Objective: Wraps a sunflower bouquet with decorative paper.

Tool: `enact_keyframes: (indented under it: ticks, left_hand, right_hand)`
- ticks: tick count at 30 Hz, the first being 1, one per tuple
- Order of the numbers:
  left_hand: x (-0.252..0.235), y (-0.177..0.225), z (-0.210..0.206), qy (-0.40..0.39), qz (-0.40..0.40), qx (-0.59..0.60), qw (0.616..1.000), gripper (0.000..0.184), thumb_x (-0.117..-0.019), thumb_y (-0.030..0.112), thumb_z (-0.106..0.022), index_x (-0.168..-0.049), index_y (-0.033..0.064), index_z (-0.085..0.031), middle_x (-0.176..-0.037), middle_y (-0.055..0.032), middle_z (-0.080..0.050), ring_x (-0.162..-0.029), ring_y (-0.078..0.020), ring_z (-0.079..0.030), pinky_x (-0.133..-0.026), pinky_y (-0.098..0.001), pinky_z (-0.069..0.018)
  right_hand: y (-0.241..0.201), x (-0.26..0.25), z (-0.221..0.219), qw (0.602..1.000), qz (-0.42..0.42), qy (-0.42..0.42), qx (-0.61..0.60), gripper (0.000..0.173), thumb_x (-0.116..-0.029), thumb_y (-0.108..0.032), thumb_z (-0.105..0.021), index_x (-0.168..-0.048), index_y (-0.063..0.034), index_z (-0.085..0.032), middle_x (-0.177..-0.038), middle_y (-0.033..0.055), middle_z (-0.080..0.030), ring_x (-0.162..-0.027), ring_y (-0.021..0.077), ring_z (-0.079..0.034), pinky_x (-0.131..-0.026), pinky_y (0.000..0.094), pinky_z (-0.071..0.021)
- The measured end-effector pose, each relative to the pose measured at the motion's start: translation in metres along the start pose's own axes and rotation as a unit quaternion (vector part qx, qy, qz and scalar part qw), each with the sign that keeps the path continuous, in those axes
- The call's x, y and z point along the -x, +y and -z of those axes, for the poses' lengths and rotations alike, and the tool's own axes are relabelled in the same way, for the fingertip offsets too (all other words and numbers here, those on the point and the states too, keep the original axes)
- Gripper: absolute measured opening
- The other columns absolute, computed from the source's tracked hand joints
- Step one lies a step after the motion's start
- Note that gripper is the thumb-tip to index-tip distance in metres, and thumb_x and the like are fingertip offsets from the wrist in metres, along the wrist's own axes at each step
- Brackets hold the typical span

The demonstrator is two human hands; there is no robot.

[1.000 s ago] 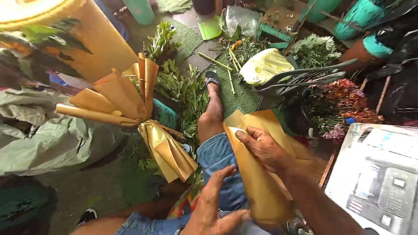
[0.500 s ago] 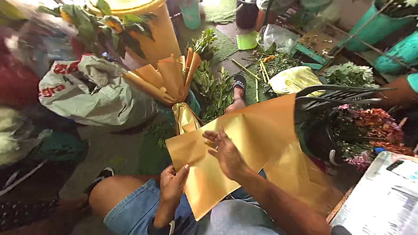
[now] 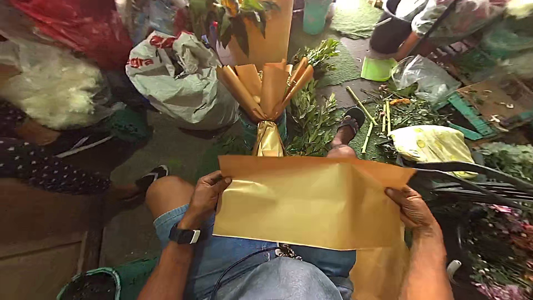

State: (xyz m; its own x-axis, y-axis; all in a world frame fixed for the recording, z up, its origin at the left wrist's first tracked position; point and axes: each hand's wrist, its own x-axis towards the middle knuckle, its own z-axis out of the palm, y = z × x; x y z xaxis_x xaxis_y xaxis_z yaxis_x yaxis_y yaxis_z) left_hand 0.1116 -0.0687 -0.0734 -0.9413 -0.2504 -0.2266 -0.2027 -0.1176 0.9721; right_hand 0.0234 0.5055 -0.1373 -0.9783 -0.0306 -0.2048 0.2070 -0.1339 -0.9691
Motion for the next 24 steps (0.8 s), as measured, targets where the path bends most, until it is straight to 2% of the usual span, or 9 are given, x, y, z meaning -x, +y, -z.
enact_keyframes:
  ticks: [4, 7, 10, 12, 13, 16, 18, 21, 24]
  left_hand:
    - [-0.004, 0.021, 0.008, -0.003, -0.017, 0.091, 0.996, 0.018, -0.0946, -0.007, -0.058, -0.102, 0.0013, -0.073, -0.092, -0.0083, -0.076, -0.082, -0.0151, -0.073, -0.077, -0.0333, -0.0630]
    - [-0.011, 0.036, 0.012, -0.038, -0.061, 0.111, 0.991, 0.029, -0.0996, 0.000, -0.047, -0.094, 0.0086, -0.074, -0.088, -0.0042, -0.075, -0.077, -0.0111, -0.071, -0.073, -0.0298, -0.0616]
    - [-0.017, 0.065, 0.019, -0.075, -0.105, 0.046, 0.991, 0.033, -0.0995, 0.017, -0.039, -0.093, 0.0122, -0.071, -0.088, -0.0002, -0.071, -0.076, -0.0090, -0.067, -0.072, -0.0278, -0.0585]
    - [-0.018, 0.095, 0.018, -0.088, -0.132, 0.020, 0.987, 0.021, -0.0980, 0.027, -0.057, -0.099, 0.0110, -0.071, -0.090, -0.0030, -0.070, -0.075, -0.0108, -0.066, -0.068, -0.0291, -0.0590]
    - [-0.016, 0.112, 0.015, -0.088, -0.151, -0.011, 0.985, 0.013, -0.0961, 0.019, -0.064, -0.104, 0.0094, -0.068, -0.089, -0.0053, -0.069, -0.073, -0.0126, -0.065, -0.065, -0.0303, -0.0578]
    - [-0.014, 0.168, 0.004, -0.114, -0.240, -0.103, 0.958, 0.039, -0.0891, -0.001, -0.070, -0.124, 0.0076, -0.057, -0.098, -0.0089, -0.070, -0.077, -0.0158, -0.069, -0.065, -0.0313, -0.0607]
    - [-0.022, 0.210, -0.013, -0.130, -0.298, -0.153, 0.933, 0.048, -0.0854, -0.003, -0.074, -0.130, 0.0036, -0.056, -0.100, -0.0093, -0.072, -0.083, -0.0178, -0.073, -0.073, -0.0354, -0.0644]
    - [-0.026, 0.271, -0.049, -0.190, -0.383, -0.253, 0.868, 0.046, -0.0874, 0.002, -0.077, -0.129, 0.0031, -0.057, -0.096, -0.0077, -0.072, -0.078, -0.0145, -0.071, -0.071, -0.0308, -0.0636]
    - [-0.020, 0.322, -0.086, -0.265, -0.435, -0.327, 0.796, 0.042, -0.0897, 0.003, -0.075, -0.128, 0.0047, -0.058, -0.088, -0.0044, -0.070, -0.071, -0.0091, -0.067, -0.067, -0.0237, -0.0596]
  right_hand:
    - [-0.035, 0.004, 0.001, 0.989, 0.146, 0.008, 0.017, 0.028, -0.0837, 0.001, -0.072, -0.109, -0.0119, -0.070, -0.103, -0.0019, -0.076, -0.095, 0.0097, -0.072, -0.089, 0.0301, -0.0614]
    - [-0.055, -0.019, 0.021, 0.954, 0.274, -0.120, 0.037, 0.014, -0.0947, -0.037, -0.071, -0.102, -0.0280, -0.077, -0.112, -0.0090, -0.072, -0.109, 0.0072, -0.066, -0.095, 0.0248, -0.0545]
    - [-0.086, -0.031, 0.006, 0.966, 0.244, -0.083, -0.005, 0.014, -0.0944, -0.021, -0.063, -0.092, -0.0211, -0.076, -0.118, -0.0009, -0.073, -0.113, 0.0156, -0.067, -0.098, 0.0330, -0.0563]
    - [-0.102, -0.040, 0.008, 0.970, 0.242, -0.003, 0.018, 0.019, -0.0970, -0.010, -0.054, -0.106, -0.0147, -0.070, -0.131, 0.0023, -0.069, -0.120, 0.0198, -0.065, -0.102, 0.0385, -0.0553]
    - [-0.115, -0.043, 0.006, 0.965, 0.247, 0.077, 0.048, 0.024, -0.0984, -0.007, -0.052, -0.119, -0.0110, -0.063, -0.129, 0.0010, -0.067, -0.114, 0.0164, -0.067, -0.095, 0.0361, -0.0580]
    - [-0.172, -0.046, -0.017, 0.916, 0.312, 0.211, 0.136, 0.047, -0.1010, -0.021, -0.058, -0.143, -0.0017, -0.048, -0.136, 0.0055, -0.058, -0.111, 0.0104, -0.062, -0.092, 0.0317, -0.0557]
    - [-0.217, -0.039, -0.064, 0.894, 0.399, 0.130, 0.159, 0.046, -0.1011, -0.026, -0.061, -0.139, -0.0025, -0.050, -0.134, 0.0058, -0.060, -0.116, 0.0136, -0.062, -0.099, 0.0366, -0.0549]
    - [-0.260, -0.027, -0.162, 0.878, 0.418, -0.061, 0.224, 0.050, -0.0955, -0.029, -0.068, -0.140, -0.0125, -0.050, -0.140, 0.0012, -0.059, -0.126, 0.0156, -0.060, -0.103, 0.0388, -0.0539]
    - [-0.276, -0.016, -0.249, 0.822, 0.419, -0.206, 0.324, 0.088, -0.0820, -0.059, -0.077, -0.150, -0.0138, -0.044, -0.147, 0.0000, -0.056, -0.132, 0.0143, -0.056, -0.104, 0.0381, -0.0532]
